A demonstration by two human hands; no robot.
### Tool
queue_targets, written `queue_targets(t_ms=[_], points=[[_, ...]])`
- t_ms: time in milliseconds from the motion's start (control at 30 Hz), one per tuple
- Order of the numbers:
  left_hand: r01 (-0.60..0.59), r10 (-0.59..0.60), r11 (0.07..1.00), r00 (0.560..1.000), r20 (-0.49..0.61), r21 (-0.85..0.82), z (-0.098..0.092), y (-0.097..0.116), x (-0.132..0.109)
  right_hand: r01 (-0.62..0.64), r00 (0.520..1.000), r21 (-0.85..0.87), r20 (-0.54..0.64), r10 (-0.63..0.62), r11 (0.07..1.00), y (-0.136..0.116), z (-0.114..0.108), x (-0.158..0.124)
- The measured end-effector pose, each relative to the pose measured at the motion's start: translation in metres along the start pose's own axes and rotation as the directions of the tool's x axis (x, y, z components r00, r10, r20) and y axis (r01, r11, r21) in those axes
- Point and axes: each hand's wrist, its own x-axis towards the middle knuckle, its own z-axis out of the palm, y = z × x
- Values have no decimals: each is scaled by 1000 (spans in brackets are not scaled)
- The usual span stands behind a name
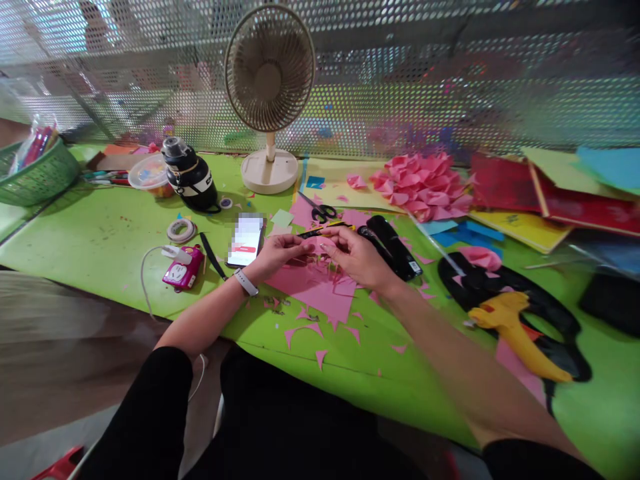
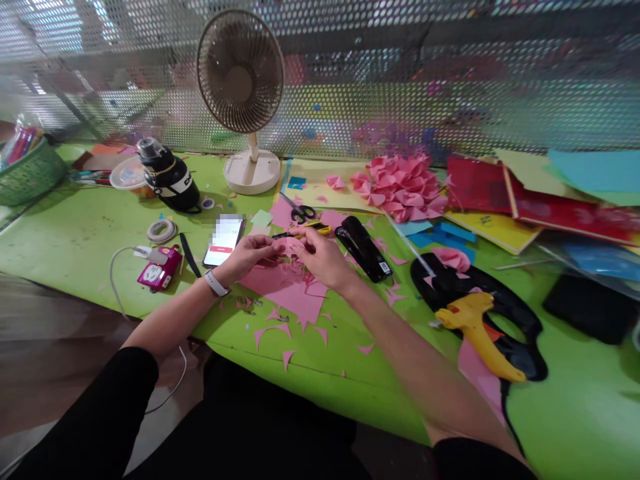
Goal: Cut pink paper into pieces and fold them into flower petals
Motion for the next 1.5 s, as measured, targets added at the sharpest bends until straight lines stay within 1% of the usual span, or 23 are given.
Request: queue_targets(t_ms=[133,200,267,333,433,467,567,667,733,800,867,900,1000,1033,1100,1200,1267,1333,1400,1500], points=[[-17,17,1000,1000,2,-2,1,2,-2,2,1000,50,6,-2,999,0,0,0],[-32,32,999,999,4,-7,3,4,-4,-8,1000,84,16,7,996,-3,-5,1],[-39,39,999,999,16,-15,4,4,-5,-31,999,100,15,30,994,-5,-15,3],[-37,38,999,998,48,-9,6,4,-6,-46,998,105,-31,49,993,-5,-29,6],[-3,-5,999,988,155,53,9,2,-8,-23,987,124,-154,42,992,1,-47,11],[10,-24,997,981,192,74,10,1,-9,-19,984,119,-173,39,993,4,-51,12],[39,-66,994,960,272,102,12,-1,-11,-37,985,41,-165,43,998,15,-58,13],[49,-84,991,950,300,124,11,-5,-11,-37,985,-85,-170,23,996,21,-62,20],[35,-80,987,950,301,154,8,-7,-10,-28,985,-207,-171,-8,978,23,-62,31],[11,-68,983,949,308,183,7,-8,-9,-12,988,-359,-150,-45,933,21,-59,49],[12,-71,983,944,321,182,7,-9,-9,18,992,-505,-102,-81,863,17,-50,70],[24,-80,985,942,325,173,7,-8,-9,34,995,-577,-57,-82,816,14,-43,80],[84,-124,987,939,321,135,10,-7,-9,154,987,-782,147,-61,604,4,-18,107],[97,-133,987,939,318,126,10,-6,-9,187,979,-818,203,-31,544,1,-10,113],[108,-139,988,938,318,112,11,-5,-9,213,967,-858,255,28,468,-3,5,123],[106,-134,989,938,319,105,10,-4,-8,217,960,-874,273,68,435,-4,16,130],[96,-127,989,940,317,111,9,-4,-8,223,956,-872,283,77,436,-4,16,131],[84,-122,988,938,326,127,8,-5,-7,220,956,-871,281,80,439,-5,8,129],[74,-119,987,930,346,142,7,-7,-7,211,962,-874,265,65,438,-7,-6,123],[44,-105,984,926,362,172,5,-10,-6,196,968,-890,242,63,411,-8,-32,109]])
